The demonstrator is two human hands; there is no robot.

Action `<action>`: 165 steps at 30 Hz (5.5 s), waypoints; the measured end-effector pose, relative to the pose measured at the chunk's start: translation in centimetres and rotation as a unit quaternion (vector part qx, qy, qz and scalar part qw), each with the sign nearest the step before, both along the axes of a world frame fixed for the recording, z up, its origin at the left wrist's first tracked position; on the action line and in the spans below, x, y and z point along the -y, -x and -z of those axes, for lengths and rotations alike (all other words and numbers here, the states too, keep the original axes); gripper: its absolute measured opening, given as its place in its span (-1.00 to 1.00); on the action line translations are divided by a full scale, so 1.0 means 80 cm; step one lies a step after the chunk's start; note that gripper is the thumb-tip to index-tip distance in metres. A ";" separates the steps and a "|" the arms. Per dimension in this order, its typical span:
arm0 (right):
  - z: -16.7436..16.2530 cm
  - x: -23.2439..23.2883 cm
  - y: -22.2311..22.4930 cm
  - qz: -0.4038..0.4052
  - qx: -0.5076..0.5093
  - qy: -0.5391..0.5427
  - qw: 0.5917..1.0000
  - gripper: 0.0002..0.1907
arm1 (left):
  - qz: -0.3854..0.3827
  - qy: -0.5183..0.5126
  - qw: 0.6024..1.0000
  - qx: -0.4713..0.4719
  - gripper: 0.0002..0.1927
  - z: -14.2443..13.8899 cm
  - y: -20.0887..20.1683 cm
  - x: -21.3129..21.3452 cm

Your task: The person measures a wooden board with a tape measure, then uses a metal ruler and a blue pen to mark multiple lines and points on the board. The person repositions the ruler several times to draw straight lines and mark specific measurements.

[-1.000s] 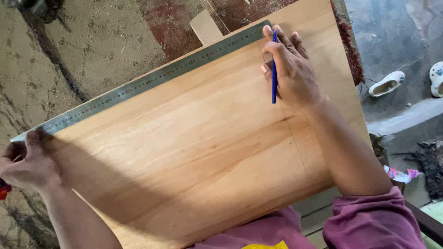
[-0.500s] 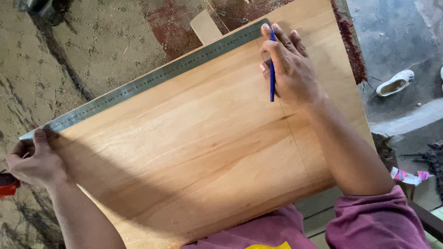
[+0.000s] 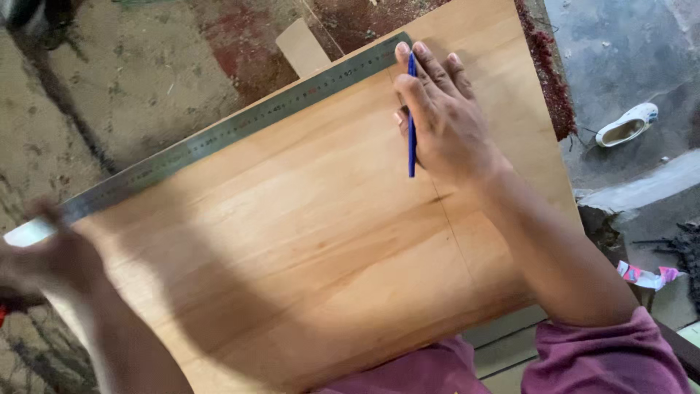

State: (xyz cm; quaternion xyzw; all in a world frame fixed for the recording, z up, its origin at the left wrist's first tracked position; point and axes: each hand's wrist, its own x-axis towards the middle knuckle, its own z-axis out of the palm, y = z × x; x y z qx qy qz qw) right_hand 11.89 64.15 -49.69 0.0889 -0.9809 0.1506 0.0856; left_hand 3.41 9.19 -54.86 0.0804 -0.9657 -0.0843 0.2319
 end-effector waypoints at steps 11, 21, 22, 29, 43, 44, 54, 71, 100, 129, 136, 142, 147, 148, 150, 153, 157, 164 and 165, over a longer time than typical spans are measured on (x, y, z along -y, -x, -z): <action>-0.013 -0.001 0.005 0.006 0.040 -0.009 0.999 -0.71 | 0.586 0.002 0.794 0.160 -0.16 -0.055 0.038 -0.404; 0.009 -0.026 -0.021 0.038 -0.042 0.235 0.970 -0.66 | 0.578 0.011 0.794 0.189 -0.15 -0.058 0.038 -0.407; 0.011 -0.024 -0.022 0.034 -0.052 0.256 0.965 -0.65 | 0.576 0.021 0.795 0.188 -0.14 -0.057 0.039 -0.408; 0.016 -0.011 0.025 0.054 -0.098 0.420 0.901 -0.83 | 0.575 0.032 0.793 0.196 -0.13 -0.055 0.042 -0.409; -0.002 0.004 0.018 0.025 -0.098 0.144 0.984 -0.82 | 0.564 0.006 0.800 0.205 -0.09 -0.056 0.043 -0.416; -0.004 0.005 0.020 0.023 -0.095 0.157 0.983 -0.82 | 0.563 0.001 0.800 0.207 -0.11 -0.057 0.042 -0.417; -0.006 0.007 0.022 0.000 -0.110 0.146 0.983 -0.80 | 0.567 0.016 0.800 0.194 -0.11 -0.057 0.041 -0.416; -0.005 0.007 0.026 0.003 -0.108 0.143 0.984 -0.80 | 0.563 0.001 0.802 0.197 -0.09 -0.054 0.041 -0.418; 0.004 0.005 0.021 0.003 -0.109 0.131 0.985 -0.79 | 0.568 0.004 0.799 0.197 -0.11 -0.053 0.042 -0.418; -0.002 0.007 0.020 0.010 -0.095 0.127 0.987 -0.81 | 0.565 0.001 0.802 0.192 -0.12 -0.055 0.040 -0.417; -0.002 0.007 0.019 0.009 -0.099 0.130 0.987 -0.80 | 0.567 0.002 0.800 0.196 -0.11 -0.056 0.041 -0.415; 0.002 0.007 0.015 0.010 -0.097 0.126 0.987 -0.80 | 0.568 -0.001 0.800 0.193 -0.12 -0.058 0.041 -0.417; 0.012 0.001 0.003 0.042 -0.102 0.154 0.982 -0.84 | 0.566 0.004 0.800 0.199 -0.10 -0.056 0.039 -0.413; 0.016 -0.001 0.001 0.066 -0.097 0.190 0.975 -0.86 | 0.565 0.004 0.800 0.200 -0.10 -0.054 0.038 -0.410; 0.023 -0.006 -0.004 0.114 -0.089 0.261 0.954 -0.85 | 0.571 0.004 0.798 0.192 -0.10 -0.049 0.034 -0.405; 0.032 -0.013 -0.005 0.103 -0.091 0.222 0.965 -0.82 | 0.584 -0.008 0.794 0.165 -0.14 -0.044 0.028 -0.394; 0.023 0.003 0.006 -0.020 -0.093 0.046 0.994 -0.77 | 0.607 -0.050 0.785 0.117 -0.22 -0.042 0.028 -0.389; -0.029 0.041 -0.048 -0.005 -0.089 -0.041 0.995 -0.68 | 0.399 0.005 0.915 0.064 -0.19 -0.061 -0.021 -0.373; -0.030 0.050 -0.079 0.015 -0.076 -0.044 0.996 -0.64 | 0.339 -0.003 0.932 0.131 -0.11 -0.067 -0.035 -0.360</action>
